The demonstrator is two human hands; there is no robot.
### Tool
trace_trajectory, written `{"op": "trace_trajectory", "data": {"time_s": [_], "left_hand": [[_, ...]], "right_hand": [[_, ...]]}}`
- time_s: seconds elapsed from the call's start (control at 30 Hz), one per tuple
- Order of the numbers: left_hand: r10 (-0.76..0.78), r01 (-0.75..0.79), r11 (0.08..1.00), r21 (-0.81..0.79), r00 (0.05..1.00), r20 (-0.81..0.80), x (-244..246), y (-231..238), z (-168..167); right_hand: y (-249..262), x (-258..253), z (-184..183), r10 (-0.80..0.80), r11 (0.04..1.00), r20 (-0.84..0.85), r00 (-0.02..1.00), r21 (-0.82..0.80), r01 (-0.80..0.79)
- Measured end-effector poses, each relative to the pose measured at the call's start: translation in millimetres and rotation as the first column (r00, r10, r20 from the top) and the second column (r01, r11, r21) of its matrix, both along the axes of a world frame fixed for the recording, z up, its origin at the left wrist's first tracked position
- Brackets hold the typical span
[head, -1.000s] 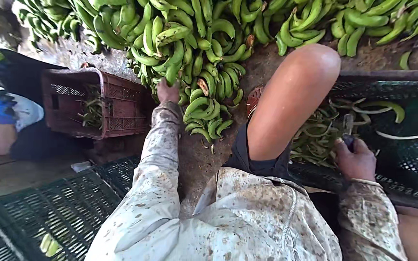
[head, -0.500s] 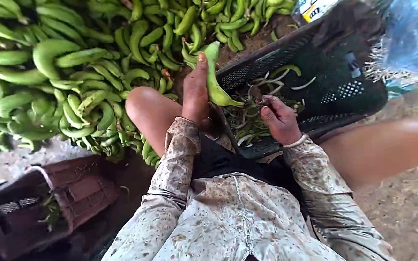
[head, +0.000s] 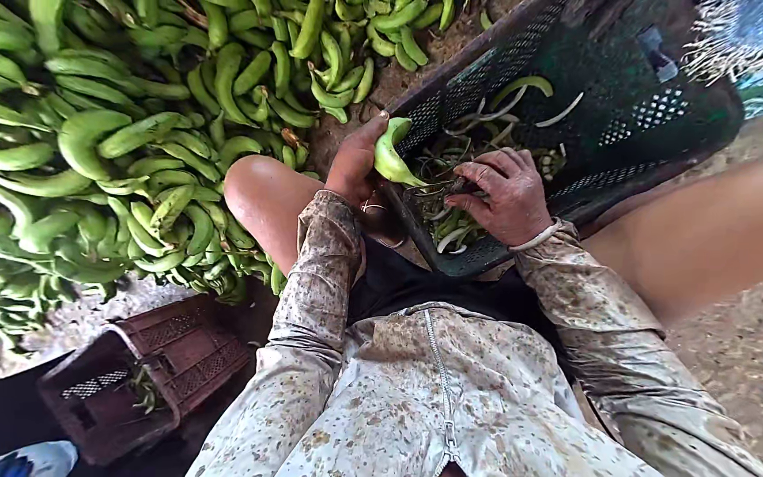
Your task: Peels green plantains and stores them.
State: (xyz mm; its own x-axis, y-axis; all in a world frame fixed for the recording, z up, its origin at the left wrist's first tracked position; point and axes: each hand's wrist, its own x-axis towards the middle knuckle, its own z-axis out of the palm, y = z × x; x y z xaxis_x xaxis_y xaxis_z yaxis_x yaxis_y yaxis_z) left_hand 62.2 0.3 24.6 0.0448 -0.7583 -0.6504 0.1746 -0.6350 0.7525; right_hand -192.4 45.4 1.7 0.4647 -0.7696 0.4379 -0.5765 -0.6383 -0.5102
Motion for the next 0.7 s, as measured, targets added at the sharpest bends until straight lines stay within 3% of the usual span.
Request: {"op": "trace_trajectory", "data": {"time_s": [0.13, 0.23, 0.27, 0.33, 0.4, 0.47, 0.6, 0.7], "left_hand": [[-0.184, 0.189, 0.979, 0.078, 0.981, -0.065, -17.4, 8.0, -0.4], [-0.211, 0.219, 0.973, 0.080, 0.973, -0.096, -28.7, 11.5, 3.9], [-0.188, 0.192, 0.981, 0.030, 0.977, -0.101, -30.6, 12.1, 3.2], [-0.095, 0.089, 0.972, -0.215, 0.995, -0.019, -37.5, 14.8, -1.3], [0.055, 0.014, 0.858, -0.514, 0.991, 0.118, -42.8, 13.5, -7.4], [0.040, 0.097, 0.769, -0.632, 0.979, 0.199, -38.8, 12.0, -8.8], [-0.199, 0.206, 0.913, -0.351, 0.978, 0.058, -35.5, 11.3, 2.8], [-0.271, 0.256, 0.944, -0.209, 0.961, -0.048, -35.9, 14.6, 4.3]], "right_hand": [[4.3, 10.4, -4.4, -0.009, 0.998, -0.032, 0.999, -0.067, 0.007], [7.6, 17.4, -7.3, 0.035, 0.998, 0.024, 0.999, 0.045, -0.036], [9.6, 18.8, -8.1, 0.027, 0.990, 0.085, 0.996, 0.137, -0.039], [13.7, 21.6, -7.1, -0.026, 0.947, 0.233, 0.972, 0.318, -0.051], [12.3, 22.0, -6.6, -0.057, 0.894, 0.337, 0.940, 0.436, -0.102], [10.5, 20.4, -10.4, -0.031, 0.854, 0.356, 0.934, 0.495, -0.161], [8.8, 19.3, -16.8, 0.066, 0.827, 0.347, 0.935, 0.506, -0.246], [-1.9, 16.7, -21.3, 0.120, 0.850, 0.296, 0.948, 0.463, -0.252]]}}
